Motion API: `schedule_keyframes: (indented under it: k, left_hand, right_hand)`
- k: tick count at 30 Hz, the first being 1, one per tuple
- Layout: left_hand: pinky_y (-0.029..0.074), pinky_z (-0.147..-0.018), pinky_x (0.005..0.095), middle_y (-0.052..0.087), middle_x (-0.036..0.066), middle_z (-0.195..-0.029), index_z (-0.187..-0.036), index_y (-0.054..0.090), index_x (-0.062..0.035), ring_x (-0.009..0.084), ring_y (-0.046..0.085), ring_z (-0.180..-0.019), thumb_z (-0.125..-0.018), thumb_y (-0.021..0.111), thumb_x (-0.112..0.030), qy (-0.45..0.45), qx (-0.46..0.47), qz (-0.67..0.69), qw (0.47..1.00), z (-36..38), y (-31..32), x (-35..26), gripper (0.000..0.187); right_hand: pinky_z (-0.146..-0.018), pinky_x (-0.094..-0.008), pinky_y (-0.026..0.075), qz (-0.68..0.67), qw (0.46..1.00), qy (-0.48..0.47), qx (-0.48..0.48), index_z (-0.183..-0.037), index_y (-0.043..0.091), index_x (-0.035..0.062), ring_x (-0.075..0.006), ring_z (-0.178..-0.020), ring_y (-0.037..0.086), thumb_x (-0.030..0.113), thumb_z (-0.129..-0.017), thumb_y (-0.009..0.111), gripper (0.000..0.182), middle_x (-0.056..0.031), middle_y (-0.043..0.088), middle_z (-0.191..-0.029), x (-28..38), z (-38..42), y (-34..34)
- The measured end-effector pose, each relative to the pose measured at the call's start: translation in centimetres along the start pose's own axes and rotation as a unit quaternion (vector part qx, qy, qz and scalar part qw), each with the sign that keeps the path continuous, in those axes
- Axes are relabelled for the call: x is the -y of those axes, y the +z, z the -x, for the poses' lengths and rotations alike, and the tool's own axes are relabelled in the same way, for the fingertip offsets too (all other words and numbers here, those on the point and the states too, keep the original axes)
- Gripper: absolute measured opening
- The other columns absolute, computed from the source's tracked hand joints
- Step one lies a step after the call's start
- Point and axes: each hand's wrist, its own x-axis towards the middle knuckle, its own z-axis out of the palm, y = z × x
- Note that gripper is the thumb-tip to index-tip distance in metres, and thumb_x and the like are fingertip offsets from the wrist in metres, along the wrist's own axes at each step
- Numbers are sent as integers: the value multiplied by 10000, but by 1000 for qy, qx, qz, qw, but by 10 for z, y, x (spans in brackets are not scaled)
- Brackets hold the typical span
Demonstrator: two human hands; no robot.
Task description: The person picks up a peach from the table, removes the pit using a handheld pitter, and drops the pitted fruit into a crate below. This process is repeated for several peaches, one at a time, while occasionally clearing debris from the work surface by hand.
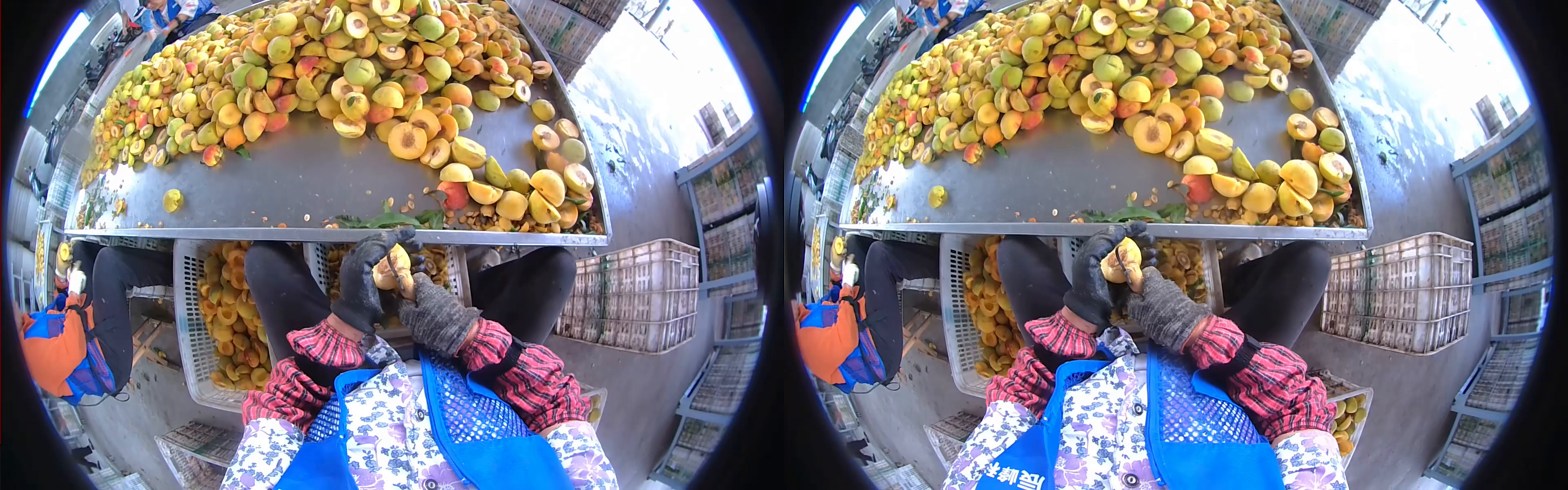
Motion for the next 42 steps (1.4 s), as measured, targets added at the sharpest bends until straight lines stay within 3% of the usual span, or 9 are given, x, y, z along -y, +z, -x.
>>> schedule_keyframes:
  k: [8,12,17,21,27,33,36,39,42]
  left_hand:
    - [486,-740,300,625,121,-947,-1054,579,11,182,611,-817,-772,534,-19,47,140,-140,979,0,-4,-23,287]
    - [476,-783,307,614,131,-973,-1070,573,0,197,605,-849,-784,523,-27,-20,96,47,994,5,-4,-18,291]
    - [455,-841,333,607,135,-983,-1065,570,4,214,585,-918,-806,531,-79,187,5,-289,939,15,-11,-2,275]
    - [464,-773,297,620,103,-925,-1004,596,10,183,590,-845,-794,586,-107,232,-93,-367,896,17,-8,9,241]
    - [450,-662,232,632,40,-794,-847,646,11,91,562,-721,-810,601,-121,-5,-188,32,982,13,9,2,144]
    - [484,-764,308,634,108,-913,-965,606,22,187,609,-815,-843,483,-104,-34,-93,-23,995,14,-8,6,214]
    - [497,-742,308,633,110,-902,-950,604,20,186,611,-810,-848,484,-109,82,-42,-185,978,16,-14,8,204]
    - [467,-723,260,646,86,-852,-879,645,20,140,592,-771,-833,546,-162,22,-63,-72,995,14,-10,5,211]
    - [469,-720,265,644,80,-840,-887,640,24,139,593,-769,-835,534,-150,-91,-41,91,991,13,-15,5,210]
  right_hand:
    - [-618,-388,454,19,985,-135,106,-984,512,0,-321,-705,580,206,-797,544,280,-180,576,-764,-25,-5,-1]
    - [-619,-377,454,-79,986,-12,145,-976,538,4,-291,-697,584,229,-804,540,283,-167,591,-768,-19,-10,-1]
    - [-587,-329,455,-208,958,111,165,-1033,486,26,-199,-645,562,214,-819,557,294,-118,566,-710,-11,-12,0]
    - [-624,-351,459,6,995,43,87,-1046,464,9,-268,-697,580,195,-809,550,312,-166,586,-780,-14,-16,20]
    - [-689,-430,447,63,994,3,90,-969,524,-13,-395,-809,569,266,-758,611,361,-248,583,-852,-16,-16,30]
    - [-658,-433,443,32,994,19,105,-899,550,-15,-384,-735,564,247,-767,601,298,-215,581,-798,-19,-24,33]
    - [-658,-423,450,65,987,-54,134,-879,569,9,-375,-728,565,196,-737,599,237,-182,578,-763,-37,-33,44]
    - [-660,-410,457,204,873,-392,206,-895,573,43,-355,-742,567,173,-683,605,251,-159,577,-769,-42,-38,28]
    - [-662,-398,461,169,879,-412,172,-907,579,69,-336,-750,564,173,-645,605,284,-143,572,-778,-39,-36,21]
